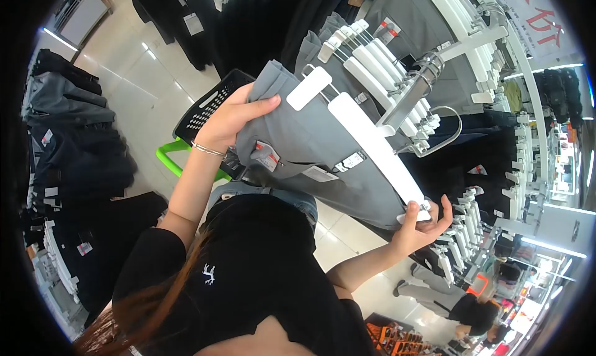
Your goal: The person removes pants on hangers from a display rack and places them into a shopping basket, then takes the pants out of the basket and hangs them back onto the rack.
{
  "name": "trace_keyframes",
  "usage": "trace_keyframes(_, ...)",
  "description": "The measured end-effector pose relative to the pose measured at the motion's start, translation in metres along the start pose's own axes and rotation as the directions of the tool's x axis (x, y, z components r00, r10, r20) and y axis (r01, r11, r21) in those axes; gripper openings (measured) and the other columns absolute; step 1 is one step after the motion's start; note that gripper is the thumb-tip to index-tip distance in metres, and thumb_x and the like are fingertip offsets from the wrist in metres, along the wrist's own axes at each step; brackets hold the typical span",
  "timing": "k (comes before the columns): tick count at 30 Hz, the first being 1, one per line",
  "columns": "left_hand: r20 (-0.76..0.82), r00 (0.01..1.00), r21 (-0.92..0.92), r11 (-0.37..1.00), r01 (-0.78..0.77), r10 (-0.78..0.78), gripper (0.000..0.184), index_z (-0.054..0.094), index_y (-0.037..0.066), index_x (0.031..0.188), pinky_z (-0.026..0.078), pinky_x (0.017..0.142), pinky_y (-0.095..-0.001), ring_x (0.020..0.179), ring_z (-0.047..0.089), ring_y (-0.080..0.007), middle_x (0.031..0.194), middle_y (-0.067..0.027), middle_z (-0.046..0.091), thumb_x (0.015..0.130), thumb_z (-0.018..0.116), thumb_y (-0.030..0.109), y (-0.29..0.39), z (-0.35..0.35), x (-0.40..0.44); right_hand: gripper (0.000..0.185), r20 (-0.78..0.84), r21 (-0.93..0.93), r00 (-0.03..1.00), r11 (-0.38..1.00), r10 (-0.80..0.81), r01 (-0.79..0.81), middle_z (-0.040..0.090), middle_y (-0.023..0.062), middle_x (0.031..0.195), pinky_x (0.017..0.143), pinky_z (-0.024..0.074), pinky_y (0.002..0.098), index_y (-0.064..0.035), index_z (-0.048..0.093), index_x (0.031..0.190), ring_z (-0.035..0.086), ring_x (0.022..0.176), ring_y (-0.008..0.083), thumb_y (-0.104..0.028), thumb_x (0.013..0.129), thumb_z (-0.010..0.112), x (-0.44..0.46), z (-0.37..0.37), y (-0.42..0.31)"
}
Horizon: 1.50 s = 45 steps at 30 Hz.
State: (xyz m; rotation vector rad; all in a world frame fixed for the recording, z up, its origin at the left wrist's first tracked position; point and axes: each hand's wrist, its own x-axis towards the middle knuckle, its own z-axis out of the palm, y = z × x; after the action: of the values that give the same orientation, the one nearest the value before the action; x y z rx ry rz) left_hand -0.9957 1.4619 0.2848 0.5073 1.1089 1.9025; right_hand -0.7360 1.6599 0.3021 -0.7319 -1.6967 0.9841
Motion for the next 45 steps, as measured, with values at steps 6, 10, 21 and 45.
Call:
trace_keyframes(6, -0.058, 0.996, -0.085, 0.995, 0.06, -0.065, 0.038, 0.047, -0.003, 0.114, 0.04, 0.085, -0.0265, 0.096, 0.052, -0.0138, 0.106, -0.0084, 0.055, 0.082, 0.056, 0.016, 0.007, -0.003, -0.007, 0.059, 0.025, -0.01, 0.998, 0.999, 0.053, -0.053, 0.053, 0.0043, 0.076, 0.05, 0.0346, 0.0157, -0.0057, 0.036, 0.119, 0.047, 0.058, 0.0068, -0.005, 0.069, 0.068, 0.001, 0.01, -0.012)
trace_keyframes(10, -0.074, 0.995, -0.108, 0.993, 0.055, -0.063, 0.038, 0.047, -0.004, 0.114, 0.04, 0.085, -0.0266, 0.097, 0.052, -0.0147, 0.107, -0.0091, 0.054, 0.082, 0.056, 0.015, -0.002, -0.01, -0.008, 0.055, 0.134, -0.025, 0.987, 0.996, 0.087, -0.084, 0.054, 0.0046, 0.075, 0.055, 0.0338, 0.017, -0.0061, 0.035, 0.12, 0.046, 0.062, 0.006, -0.004, 0.073, 0.064, 0.003, 0.011, 0.003)
trace_keyframes(21, -0.107, 0.964, 0.339, 0.921, -0.195, 0.243, 0.029, 0.049, 0.001, 0.111, 0.037, 0.084, -0.0235, 0.095, 0.048, -0.0091, 0.101, -0.0032, 0.055, 0.083, 0.054, 0.011, -0.039, -0.02, 0.056, 0.058, 0.187, -0.15, 0.98, 0.988, 0.06, -0.032, 0.056, 0.0084, 0.078, 0.056, 0.0408, 0.0183, -0.0035, 0.03, 0.12, 0.052, 0.066, 0.0096, -0.009, 0.075, 0.066, 0.034, 0.035, 0.064)
trace_keyframes(45, -0.821, 0.423, -0.437, 0.899, -0.036, -0.383, 0.031, 0.055, 0.005, 0.087, 0.039, 0.076, -0.0384, 0.088, 0.053, -0.0259, 0.09, -0.0097, 0.057, 0.085, 0.044, 0.034, -0.256, -0.138, 0.107, 0.05, -0.166, -0.463, 0.985, 0.886, -0.041, -0.041, 0.049, 0.022, 0.098, 0.075, 0.0438, 0.0345, 0.0055, 0.039, 0.108, 0.053, 0.086, 0.0263, -0.016, 0.073, 0.067, -0.004, 0.076, 0.219)
